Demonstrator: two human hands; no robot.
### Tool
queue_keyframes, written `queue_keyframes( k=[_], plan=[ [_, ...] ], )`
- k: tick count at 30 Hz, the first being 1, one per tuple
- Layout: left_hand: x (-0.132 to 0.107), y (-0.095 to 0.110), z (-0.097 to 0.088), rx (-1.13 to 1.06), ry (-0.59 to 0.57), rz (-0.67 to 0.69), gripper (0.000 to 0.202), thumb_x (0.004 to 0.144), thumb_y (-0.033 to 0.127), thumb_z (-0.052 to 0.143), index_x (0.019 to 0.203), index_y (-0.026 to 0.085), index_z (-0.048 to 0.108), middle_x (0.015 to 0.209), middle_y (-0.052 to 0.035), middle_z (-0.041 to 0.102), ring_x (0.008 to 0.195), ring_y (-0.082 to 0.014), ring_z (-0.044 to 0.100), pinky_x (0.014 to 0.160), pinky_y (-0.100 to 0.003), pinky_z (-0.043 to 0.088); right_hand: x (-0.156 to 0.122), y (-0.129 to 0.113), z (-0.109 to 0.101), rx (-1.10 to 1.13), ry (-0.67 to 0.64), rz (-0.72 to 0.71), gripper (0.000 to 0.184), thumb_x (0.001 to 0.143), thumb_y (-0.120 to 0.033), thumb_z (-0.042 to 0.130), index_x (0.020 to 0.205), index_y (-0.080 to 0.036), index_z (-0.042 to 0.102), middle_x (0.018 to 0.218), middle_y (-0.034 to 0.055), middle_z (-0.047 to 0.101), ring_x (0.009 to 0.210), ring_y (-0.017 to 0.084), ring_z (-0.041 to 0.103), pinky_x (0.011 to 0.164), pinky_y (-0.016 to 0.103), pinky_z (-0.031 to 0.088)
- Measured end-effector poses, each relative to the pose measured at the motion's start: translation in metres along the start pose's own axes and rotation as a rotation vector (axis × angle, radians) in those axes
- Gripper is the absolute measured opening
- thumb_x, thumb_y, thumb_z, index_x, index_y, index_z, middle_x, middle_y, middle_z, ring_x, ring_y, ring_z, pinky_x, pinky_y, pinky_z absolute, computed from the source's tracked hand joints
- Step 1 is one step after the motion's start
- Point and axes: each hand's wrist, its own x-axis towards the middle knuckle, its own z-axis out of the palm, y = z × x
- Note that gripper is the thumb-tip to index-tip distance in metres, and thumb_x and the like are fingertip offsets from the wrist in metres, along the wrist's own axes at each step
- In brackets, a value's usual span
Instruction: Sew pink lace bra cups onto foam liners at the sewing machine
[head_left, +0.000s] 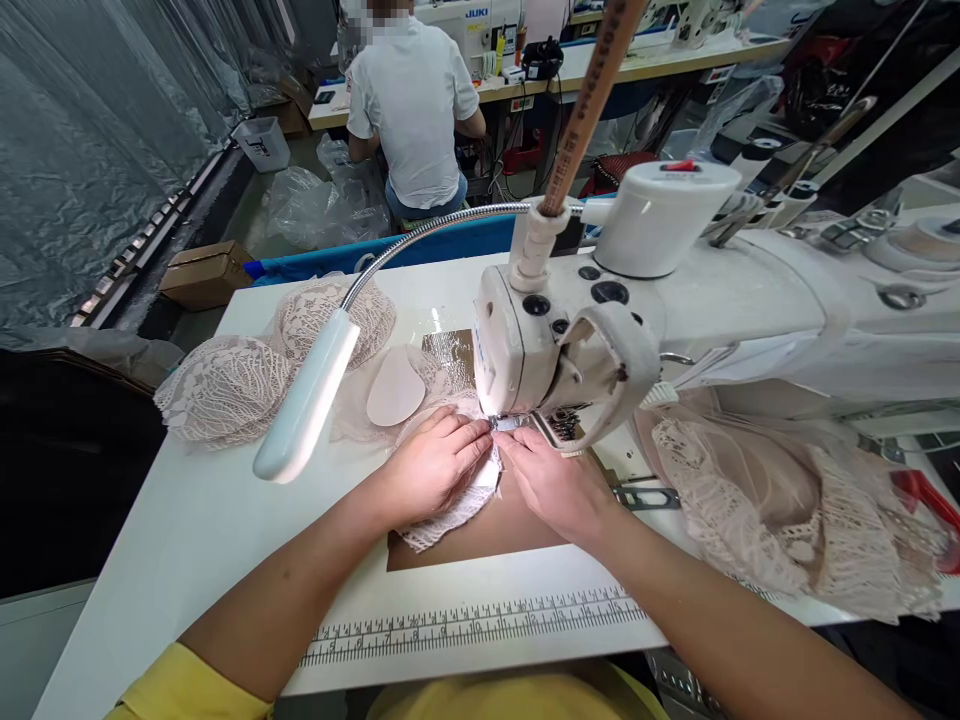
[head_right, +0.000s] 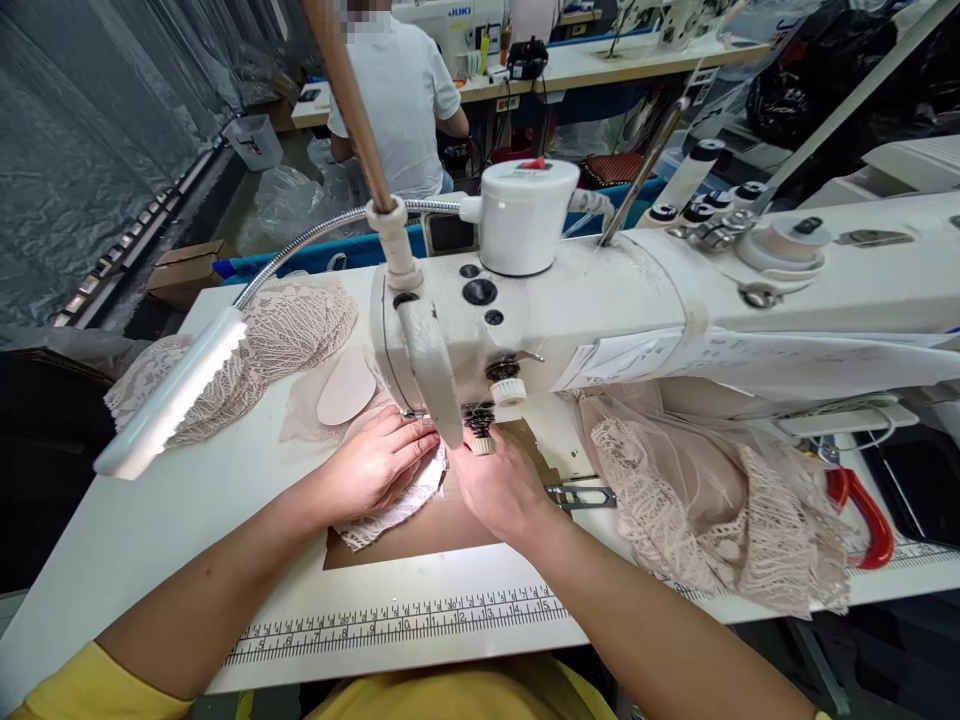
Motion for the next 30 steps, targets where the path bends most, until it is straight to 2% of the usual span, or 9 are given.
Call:
queue_keyframes(
  k=[6, 13, 18, 21, 25, 30],
  plan=[
    [0.0001, -0.0007, -0.0019, -0.017, -0.005, -0.006, 0.03, 0.09, 0.014, 0.045, 0.118, 0.012, 0.058, 0.122, -0.0154, 0.061, 0.103, -0.0256, 0.055, 0.094, -0.048, 0.043, -0.002, 0.0014, -0.0028, 0.008, -0.02, 0.003, 0.035, 0.084, -0.009, 0.046, 0.11, -0.018, 0.068, 0.101, 0.0081, 0.066, 0.074, 0.015, 0.056, 0.059, 0.027, 0.039],
    [0.0005, -0.0037, -0.0038, -0.087, -0.027, -0.014, 0.026, 0.087, 0.01, 0.047, 0.111, 0.014, 0.059, 0.105, -0.0125, 0.063, 0.098, -0.0236, 0.054, 0.089, -0.041, 0.044, -0.0045, 0.0034, -0.0072, 0.022, -0.012, -0.074, 0.032, 0.086, -0.01, 0.044, 0.095, -0.019, 0.073, 0.085, 0.0062, 0.062, 0.066, 0.014, 0.05, 0.055, 0.027, 0.033],
    [0.0011, -0.0064, -0.0059, -0.059, -0.062, -0.011, 0.026, 0.087, 0.01, 0.048, 0.109, 0.013, 0.059, 0.1, -0.0118, 0.062, 0.092, -0.0235, 0.053, 0.081, -0.037, 0.046, -0.0043, 0.0024, -0.0065, 0.002, -0.001, -0.084, 0.034, 0.086, -0.011, 0.044, 0.104, -0.021, 0.071, 0.083, 0.0052, 0.062, 0.063, 0.014, 0.048, 0.053, 0.028, 0.03],
    [-0.0009, -0.0061, -0.0051, -0.053, -0.07, -0.006, 0.025, 0.089, 0.012, 0.047, 0.111, 0.014, 0.059, 0.107, -0.0116, 0.062, 0.091, -0.0224, 0.053, 0.082, -0.037, 0.046, -0.004, 0.0011, -0.0066, -0.024, -0.031, -0.073, 0.032, 0.087, -0.011, 0.044, 0.1, -0.021, 0.072, 0.082, 0.0055, 0.062, 0.064, 0.014, 0.049, 0.053, 0.029, 0.029],
    [-0.0022, -0.002, -0.0018, -0.078, -0.032, -0.013, 0.029, 0.092, 0.013, 0.042, 0.117, 0.015, 0.056, 0.12, -0.0114, 0.06, 0.101, -0.0227, 0.054, 0.086, -0.037, 0.048, -0.0034, -0.0008, -0.0076, -0.034, -0.07, -0.052, 0.033, 0.082, -0.007, 0.046, 0.101, -0.02, 0.07, 0.08, 0.0055, 0.062, 0.069, 0.016, 0.052, 0.054, 0.029, 0.031],
    [0.0006, 0.0016, 0.0026, -0.076, 0.001, -0.057, 0.031, 0.092, 0.013, 0.042, 0.12, 0.013, 0.054, 0.118, -0.0144, 0.061, 0.098, -0.0231, 0.056, 0.083, -0.038, 0.052, -0.0017, -0.0017, -0.0081, -0.034, -0.067, -0.012, 0.037, 0.08, -0.005, 0.047, 0.108, -0.019, 0.068, 0.083, 0.0057, 0.066, 0.073, 0.018, 0.054, 0.056, 0.03, 0.034]
  ],
)
